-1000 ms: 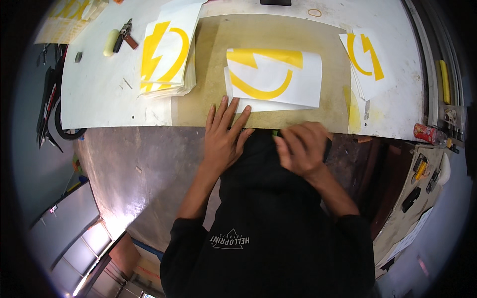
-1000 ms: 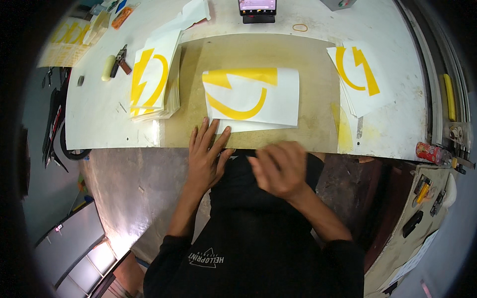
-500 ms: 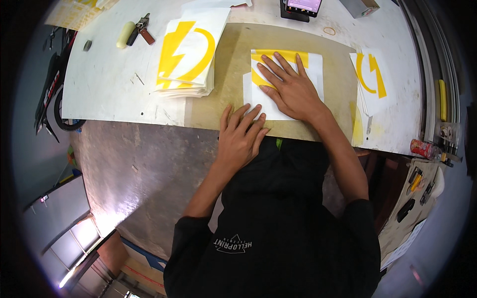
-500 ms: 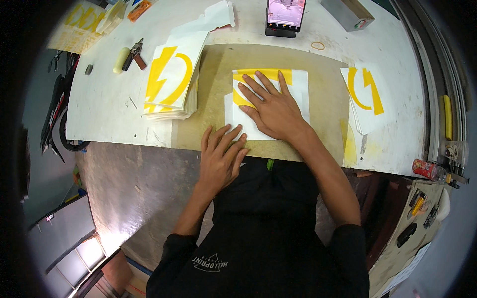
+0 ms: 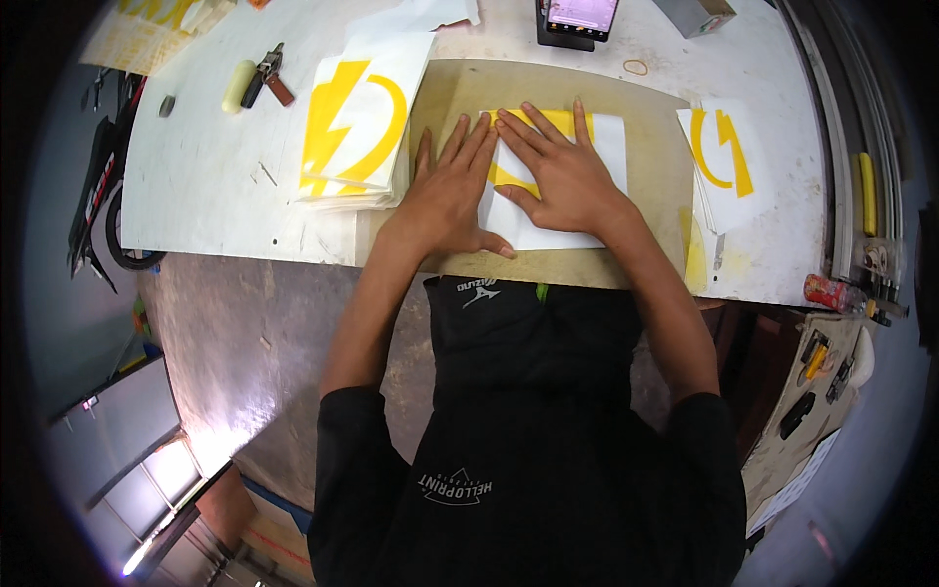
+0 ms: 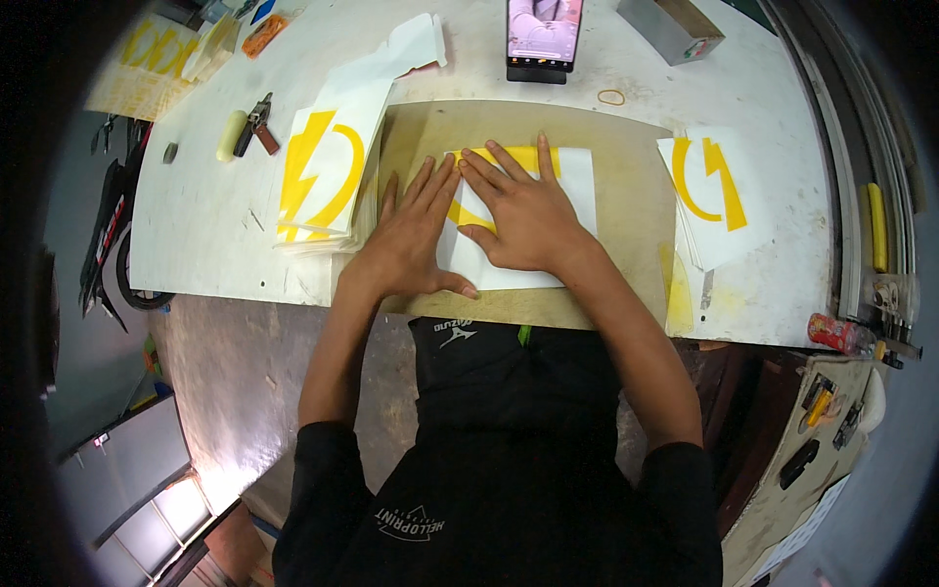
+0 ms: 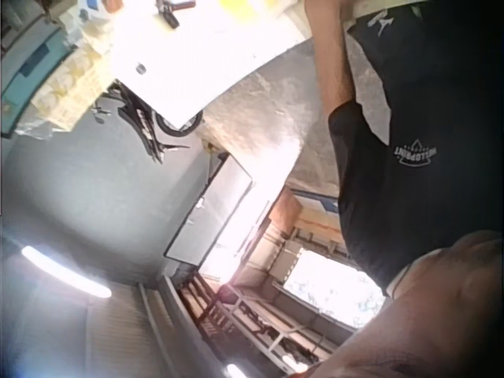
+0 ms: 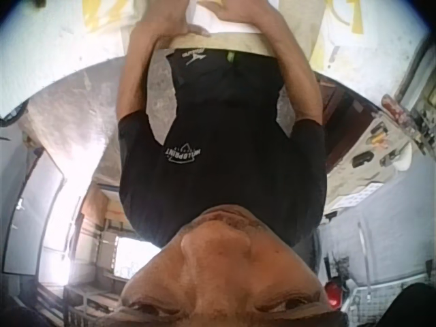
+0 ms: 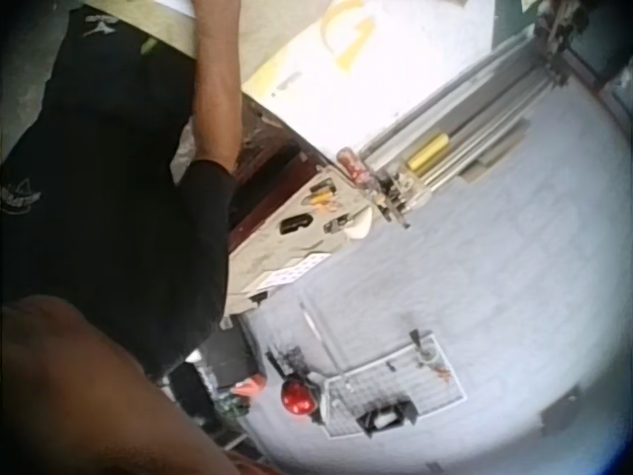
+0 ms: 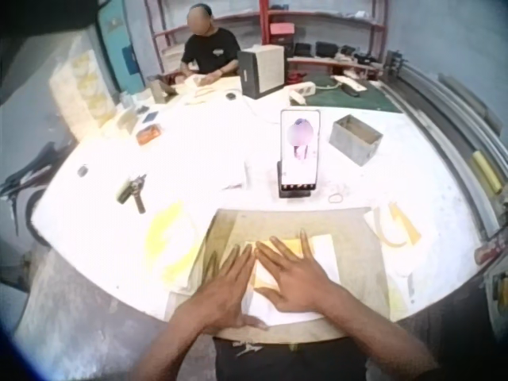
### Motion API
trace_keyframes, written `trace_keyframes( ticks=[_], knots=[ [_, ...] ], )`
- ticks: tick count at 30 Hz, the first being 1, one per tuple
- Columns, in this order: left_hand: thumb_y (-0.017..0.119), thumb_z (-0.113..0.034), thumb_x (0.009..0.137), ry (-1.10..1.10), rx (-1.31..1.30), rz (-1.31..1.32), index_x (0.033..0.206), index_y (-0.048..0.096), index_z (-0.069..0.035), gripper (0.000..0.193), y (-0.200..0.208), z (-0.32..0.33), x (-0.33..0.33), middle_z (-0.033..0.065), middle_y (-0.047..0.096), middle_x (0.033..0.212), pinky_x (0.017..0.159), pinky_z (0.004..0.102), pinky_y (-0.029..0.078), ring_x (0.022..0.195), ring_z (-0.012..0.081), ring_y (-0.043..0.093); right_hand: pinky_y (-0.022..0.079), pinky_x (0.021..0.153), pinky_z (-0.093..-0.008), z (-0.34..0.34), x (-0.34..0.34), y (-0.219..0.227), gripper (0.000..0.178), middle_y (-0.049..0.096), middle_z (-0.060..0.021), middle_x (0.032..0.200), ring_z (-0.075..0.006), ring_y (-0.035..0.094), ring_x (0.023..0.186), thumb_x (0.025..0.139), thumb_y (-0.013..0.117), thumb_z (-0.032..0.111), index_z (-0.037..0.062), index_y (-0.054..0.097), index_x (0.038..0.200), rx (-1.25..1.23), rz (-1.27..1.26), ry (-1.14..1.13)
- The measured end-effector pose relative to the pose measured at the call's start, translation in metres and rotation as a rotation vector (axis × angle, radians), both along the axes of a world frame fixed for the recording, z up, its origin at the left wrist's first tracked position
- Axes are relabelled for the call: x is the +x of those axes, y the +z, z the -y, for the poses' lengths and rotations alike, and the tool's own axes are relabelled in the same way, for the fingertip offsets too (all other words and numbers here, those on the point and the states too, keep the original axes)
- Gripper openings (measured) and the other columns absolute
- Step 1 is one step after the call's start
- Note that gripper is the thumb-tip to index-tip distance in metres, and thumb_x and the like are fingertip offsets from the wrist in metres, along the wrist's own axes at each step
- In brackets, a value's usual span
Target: The person repeatedly folds white paper sheets with yellow printed designs in half, aligns the edges, and places them into a growing stack on the table. The hands perform the folding and stacking actions one at a time throughout the clip.
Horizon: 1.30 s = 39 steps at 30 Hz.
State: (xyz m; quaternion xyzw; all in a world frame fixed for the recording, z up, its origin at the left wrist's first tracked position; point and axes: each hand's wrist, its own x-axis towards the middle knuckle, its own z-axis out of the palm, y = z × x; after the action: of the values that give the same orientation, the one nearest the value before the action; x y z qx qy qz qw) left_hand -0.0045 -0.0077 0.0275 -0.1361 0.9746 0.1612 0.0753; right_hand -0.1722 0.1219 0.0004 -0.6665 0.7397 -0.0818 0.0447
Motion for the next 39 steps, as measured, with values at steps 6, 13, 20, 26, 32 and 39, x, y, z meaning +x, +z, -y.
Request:
trace_keyframes(
  ticks=[6,13,20,26,32,39],
  knots=[
    [0.098,-0.063,0.037,0.050,-0.084,0.182,0.164,0.013,0.002,0.166,0.016,-0.003,-0.012,0.0181,0.014,0.173,0.128,0.0631,0.007,0.161,0.0342,0.009,0.003,0.124,-0.0696,-0.055,-0.043,-0.010,0.080,0.047,-0.0140,0.161,-0.0316,0.036,0.153,0.101,0.055,0.057,0.0012,0.042,0.157,-0.102,0.032,-0.228],
    [0.097,-0.051,0.055,0.055,0.040,-0.259,0.163,0.026,-0.005,0.138,0.008,-0.014,-0.001,0.0192,0.031,0.166,0.127,0.0610,0.016,0.157,0.0373,0.024,0.018,0.127,-0.0601,-0.087,-0.025,0.018,0.062,0.055,-0.0145,0.153,-0.0329,0.044,0.148,0.098,0.067,0.038,0.0036,0.055,0.148,-0.201,0.139,-0.107],
    [0.071,-0.006,0.081,-0.008,-0.140,-0.530,0.121,0.073,-0.006,0.040,-0.030,-0.053,0.027,0.0069,0.073,0.121,0.114,0.0540,0.041,0.123,0.0280,0.064,0.037,0.120,-0.0554,-0.117,-0.019,-0.013,0.036,0.070,-0.0129,0.127,-0.0310,0.059,0.133,0.081,0.077,0.000,0.0023,0.073,0.116,-0.365,0.223,-0.025],
    [0.077,-0.004,0.082,0.088,-0.123,-0.604,0.115,0.075,-0.002,0.034,-0.029,-0.100,0.049,0.0127,0.071,0.131,0.108,0.0503,0.051,0.127,0.0336,0.063,0.045,0.115,-0.0538,-0.135,0.009,-0.005,0.029,0.069,-0.0127,0.129,-0.0332,0.062,0.130,0.085,0.077,0.001,0.0012,0.073,0.114,-0.444,0.225,0.013],
    [0.082,-0.006,0.085,0.097,-0.111,-0.582,0.119,0.074,0.001,0.035,-0.035,-0.107,0.054,0.0142,0.070,0.134,0.107,0.0472,0.052,0.130,0.0362,0.062,0.046,0.115,-0.0526,-0.145,0.016,-0.007,0.028,0.069,-0.0117,0.131,-0.0328,0.061,0.132,0.087,0.078,0.005,0.0010,0.072,0.114,-0.416,0.252,0.003],
    [0.080,-0.005,0.086,0.123,-0.088,-0.585,0.116,0.075,-0.001,0.031,-0.034,-0.107,0.054,0.0130,0.071,0.132,0.107,0.0470,0.053,0.129,0.0344,0.064,0.045,0.115,-0.0528,-0.144,0.016,-0.009,0.026,0.069,-0.0118,0.130,-0.0328,0.061,0.131,0.088,0.077,0.007,0.0006,0.073,0.112,-0.399,0.255,-0.017]
  ],
)
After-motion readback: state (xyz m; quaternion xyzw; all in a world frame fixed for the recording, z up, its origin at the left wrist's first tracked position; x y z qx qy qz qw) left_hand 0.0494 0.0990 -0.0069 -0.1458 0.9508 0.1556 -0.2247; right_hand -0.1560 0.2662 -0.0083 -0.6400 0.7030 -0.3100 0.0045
